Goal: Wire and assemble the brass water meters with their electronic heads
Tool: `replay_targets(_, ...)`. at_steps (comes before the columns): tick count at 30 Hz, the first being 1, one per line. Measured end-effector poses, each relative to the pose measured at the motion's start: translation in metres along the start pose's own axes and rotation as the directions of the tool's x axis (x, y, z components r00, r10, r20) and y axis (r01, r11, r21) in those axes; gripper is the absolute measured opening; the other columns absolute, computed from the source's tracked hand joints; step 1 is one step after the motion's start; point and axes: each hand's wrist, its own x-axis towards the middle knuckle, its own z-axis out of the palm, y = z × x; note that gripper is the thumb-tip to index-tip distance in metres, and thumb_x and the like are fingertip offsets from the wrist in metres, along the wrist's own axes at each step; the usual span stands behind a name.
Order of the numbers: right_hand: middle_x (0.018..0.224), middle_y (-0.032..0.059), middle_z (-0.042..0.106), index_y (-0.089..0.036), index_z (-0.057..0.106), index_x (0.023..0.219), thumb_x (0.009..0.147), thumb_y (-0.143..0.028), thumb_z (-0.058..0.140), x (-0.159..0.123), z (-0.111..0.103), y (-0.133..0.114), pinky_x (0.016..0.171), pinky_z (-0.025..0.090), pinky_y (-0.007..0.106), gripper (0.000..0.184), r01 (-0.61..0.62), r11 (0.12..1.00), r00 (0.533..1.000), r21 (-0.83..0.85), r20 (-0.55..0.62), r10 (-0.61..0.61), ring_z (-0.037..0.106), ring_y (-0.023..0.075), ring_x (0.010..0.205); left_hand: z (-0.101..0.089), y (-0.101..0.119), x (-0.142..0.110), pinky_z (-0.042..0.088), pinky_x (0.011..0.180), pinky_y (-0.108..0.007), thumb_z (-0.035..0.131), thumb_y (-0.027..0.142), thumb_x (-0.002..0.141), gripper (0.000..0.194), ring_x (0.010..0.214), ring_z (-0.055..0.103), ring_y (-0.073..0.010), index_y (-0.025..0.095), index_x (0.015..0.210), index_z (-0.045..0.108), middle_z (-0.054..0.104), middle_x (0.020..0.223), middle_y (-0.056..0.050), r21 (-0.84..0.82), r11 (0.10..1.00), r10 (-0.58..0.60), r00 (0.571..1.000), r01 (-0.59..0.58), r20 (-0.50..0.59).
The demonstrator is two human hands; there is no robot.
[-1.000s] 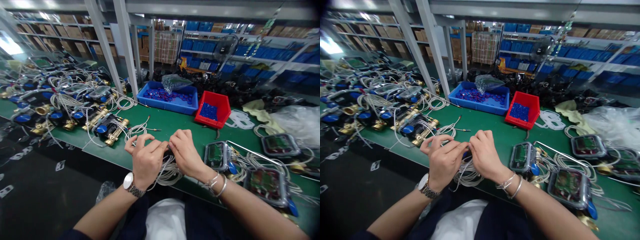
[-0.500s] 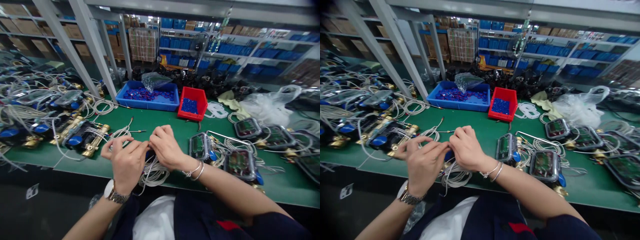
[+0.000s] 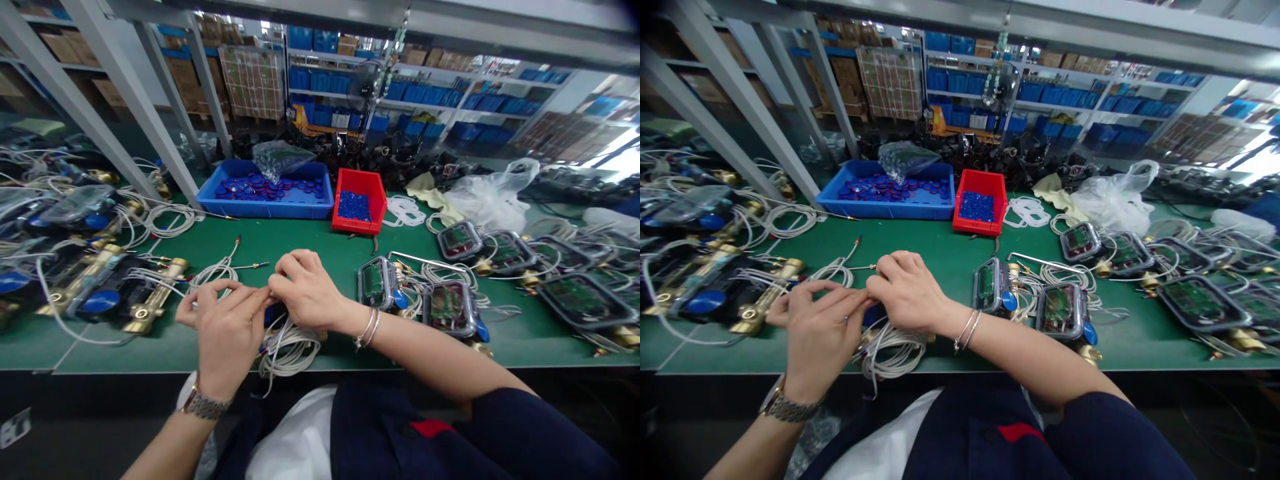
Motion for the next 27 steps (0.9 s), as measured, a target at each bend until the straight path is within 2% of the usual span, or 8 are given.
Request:
replay_targets(3,0.097,0.0080,0.059,-0.019,0.059,0.086,0.108,-0.028,0.036,0.000,0.001,0.001,0.090,0.040,0.039,0.034,-0.096,0.992,0.993,0.082,0.081,0.089,0.046,0.0229,0.096,0.000,-0.001,0.000,0.040,0.093,-0.048,0.065,0.026,0.094,0.017,0.099,0.056,-0.0300,0.020,0.099,0.079,0.079,0.088,-0.004,0.029,0.999,-0.014,0.999,0.015,-0.039)
replay_targets(7,0.124,0.0118,0.055,-0.020,0.063,0.103,0.103,-0.029,0.051,0.001,0.001,0.001,0.102,0.035,0.046,0.015,0.037,0.999,0.999,-0.007,-0.014,-0.038,0.036,0.0297,0.122,0.003,-0.002,0.000,0.040,0.092,-0.050,0.062,0.027,0.095,0.018,0.098,0.056,-0.0295,0.023,0.094,0.080,0.079,0.090,-0.005,-0.053,0.998,-0.026,0.998,0.030,0.060)
replay_targets(12,0.100,0.0091,0.057,-0.019,0.060,0.086,0.106,-0.027,0.041,0.001,0.001,-0.001,0.090,0.041,0.041,0.029,-0.133,0.987,0.986,0.085,0.110,0.124,0.043,0.0243,0.100,0.006,-0.002,-0.001,0.038,0.096,-0.050,0.066,0.028,0.094,0.015,0.101,0.053,-0.0298,0.023,0.092,0.080,0.078,0.087,-0.003,-0.030,0.998,-0.062,0.998,0.062,0.012)
replay_targets(15,0.119,0.0135,0.055,-0.018,0.063,0.102,0.105,-0.031,0.047,0.000,0.001,0.002,0.099,0.038,0.045,0.021,0.019,1.000,0.998,0.001,0.059,-0.019,0.038,0.0285,0.116,0.006,-0.004,-0.002,0.034,0.094,-0.052,0.068,0.028,0.093,0.013,0.103,0.051,-0.0302,0.029,0.095,0.081,0.076,0.096,-0.003,-0.043,0.993,-0.109,0.992,0.111,0.062)
replay_targets(17,0.119,0.0129,0.055,-0.019,0.064,0.102,0.104,-0.031,0.050,0.000,0.003,0.002,0.099,0.037,0.046,0.018,0.068,0.997,0.997,-0.032,0.044,-0.066,0.037,0.0294,0.117,0.007,-0.002,-0.002,0.033,0.093,-0.051,0.069,0.027,0.091,0.013,0.104,0.050,-0.0300,0.031,0.089,0.081,0.075,0.098,-0.003,-0.064,0.987,-0.140,0.987,0.145,0.082)
replay_targets(23,0.093,0.0074,0.056,-0.018,0.059,0.079,0.107,-0.026,0.040,0.004,0.012,-0.004,0.088,0.041,0.039,0.035,-0.259,0.943,0.957,0.209,0.191,0.220,0.043,0.0227,0.095,0.004,0.003,0.000,0.030,0.096,-0.055,0.074,0.030,0.088,0.008,0.104,0.051,-0.0306,0.032,0.085,0.081,0.075,0.095,-0.003,-0.017,0.976,-0.216,0.976,0.216,0.014)
replay_targets(25,0.094,0.0072,0.057,-0.018,0.059,0.081,0.107,-0.027,0.040,0.003,0.012,-0.005,0.090,0.041,0.039,0.033,-0.272,0.932,0.953,0.241,0.200,0.226,0.043,0.0229,0.096,0.003,-0.006,0.000,0.031,0.099,-0.054,0.076,0.033,0.087,0.005,0.105,0.055,-0.0293,0.031,0.091,0.079,0.075,0.100,-0.003,-0.076,0.976,-0.198,0.975,0.206,0.097)
replay_targets(27,0.098,0.0069,0.057,-0.019,0.058,0.088,0.107,-0.029,0.043,0.000,0.009,-0.004,0.092,0.041,0.041,0.026,-0.286,0.918,0.955,0.276,0.157,0.250,0.044,0.0236,0.100,0.005,-0.019,-0.003,0.035,0.103,-0.051,0.080,0.037,0.082,0.033,0.112,0.059,-0.0283,0.030,0.114,0.073,0.074,0.117,-0.004,-0.209,0.961,-0.130,0.962,0.183,0.242)
